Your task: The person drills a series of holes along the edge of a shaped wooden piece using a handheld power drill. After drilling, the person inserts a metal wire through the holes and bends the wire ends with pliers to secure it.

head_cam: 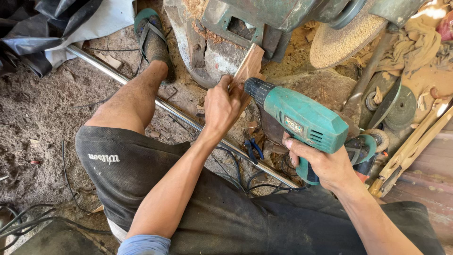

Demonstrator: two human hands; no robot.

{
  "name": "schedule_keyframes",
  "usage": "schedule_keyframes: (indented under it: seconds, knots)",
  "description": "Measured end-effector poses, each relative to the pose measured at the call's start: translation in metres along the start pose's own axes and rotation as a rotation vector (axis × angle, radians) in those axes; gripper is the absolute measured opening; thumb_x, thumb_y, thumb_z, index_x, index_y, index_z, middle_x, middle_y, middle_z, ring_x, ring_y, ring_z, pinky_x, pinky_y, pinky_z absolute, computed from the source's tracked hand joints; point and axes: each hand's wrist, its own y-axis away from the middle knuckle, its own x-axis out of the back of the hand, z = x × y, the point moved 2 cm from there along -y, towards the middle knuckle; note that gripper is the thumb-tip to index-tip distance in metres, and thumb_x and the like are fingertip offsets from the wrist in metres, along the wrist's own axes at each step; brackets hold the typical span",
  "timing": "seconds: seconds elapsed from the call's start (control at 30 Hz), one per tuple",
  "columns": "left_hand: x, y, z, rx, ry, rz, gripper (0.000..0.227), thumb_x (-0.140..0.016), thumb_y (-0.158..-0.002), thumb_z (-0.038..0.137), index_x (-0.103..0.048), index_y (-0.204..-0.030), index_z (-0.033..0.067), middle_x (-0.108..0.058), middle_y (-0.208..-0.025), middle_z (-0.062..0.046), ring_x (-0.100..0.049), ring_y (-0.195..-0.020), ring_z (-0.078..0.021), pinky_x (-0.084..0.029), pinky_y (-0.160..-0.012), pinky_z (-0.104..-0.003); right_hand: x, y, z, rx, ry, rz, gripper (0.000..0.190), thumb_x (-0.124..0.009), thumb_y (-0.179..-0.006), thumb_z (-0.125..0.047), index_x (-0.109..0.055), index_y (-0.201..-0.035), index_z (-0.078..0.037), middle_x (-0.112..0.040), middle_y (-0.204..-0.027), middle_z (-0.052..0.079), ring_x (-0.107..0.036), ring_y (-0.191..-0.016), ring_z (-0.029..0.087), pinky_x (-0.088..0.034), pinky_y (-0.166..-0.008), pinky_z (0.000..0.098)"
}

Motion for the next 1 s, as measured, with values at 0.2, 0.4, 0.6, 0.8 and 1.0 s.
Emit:
schedule_keyframes:
  seconds: [0.2,0.4,0.6,0.8,1.0]
  knots:
    - [-0.003,-0.002,-0.006,-0.142,-0.045,0.065,0.024,-0.056,-0.099,0.015,-0.066,-0.117,0.0008,-0.067,-0.063,-0.011,-0.051,-0.036,-0.0128,-0.046,-0.035,-0.035,0.005,-0.003,0.005,-0.027,0.035,0.018,0.019,-0.070,-0.085,0.005,-0.065,-0.103,0.000,-0.066,-0.085,0.009,-0.059,-0.059,0.015,-0.050,-0.053,0.0324]
    - [-0.004,-0.004,-0.006,-0.100,-0.063,0.067,0.022,-0.057,-0.099,0.016,-0.067,-0.114,0.0035,-0.067,-0.059,-0.012,-0.050,-0.036,-0.0146,-0.047,-0.038,-0.037,0.003,-0.004,0.006,-0.053,0.023,0.036,0.018,-0.070,-0.086,0.004,-0.065,-0.103,0.000,-0.066,-0.085,0.008,-0.058,-0.058,0.015,-0.049,-0.053,0.0321]
    - [-0.004,-0.002,-0.006,-0.132,-0.061,0.071,0.021,-0.057,-0.100,0.016,-0.068,-0.112,0.0030,-0.069,-0.064,-0.011,-0.052,-0.038,-0.0145,-0.049,-0.039,-0.037,0.001,-0.005,0.006,-0.048,0.024,0.041,0.021,-0.071,-0.084,0.004,-0.065,-0.103,0.000,-0.065,-0.085,0.008,-0.058,-0.059,0.015,-0.050,-0.053,0.0320]
    - [-0.002,-0.003,-0.007,-0.115,-0.090,0.064,0.026,-0.054,-0.096,0.008,-0.068,-0.117,0.0027,-0.070,-0.065,-0.013,-0.053,-0.039,-0.0151,-0.052,-0.043,-0.037,0.004,-0.007,0.011,-0.083,0.016,0.054,0.020,-0.072,-0.084,0.003,-0.066,-0.102,0.001,-0.067,-0.086,0.008,-0.058,-0.058,0.015,-0.049,-0.051,0.0316]
    - [0.001,0.002,0.000,-0.038,-0.065,0.034,0.027,-0.051,-0.098,0.010,-0.066,-0.120,0.0017,-0.069,-0.067,-0.015,-0.049,-0.038,-0.0153,-0.047,-0.036,-0.037,0.002,-0.011,0.011,-0.106,0.020,0.063,0.022,-0.073,-0.081,0.001,-0.066,-0.102,-0.001,-0.065,-0.082,0.007,-0.057,-0.057,0.014,-0.049,-0.048,0.0315]
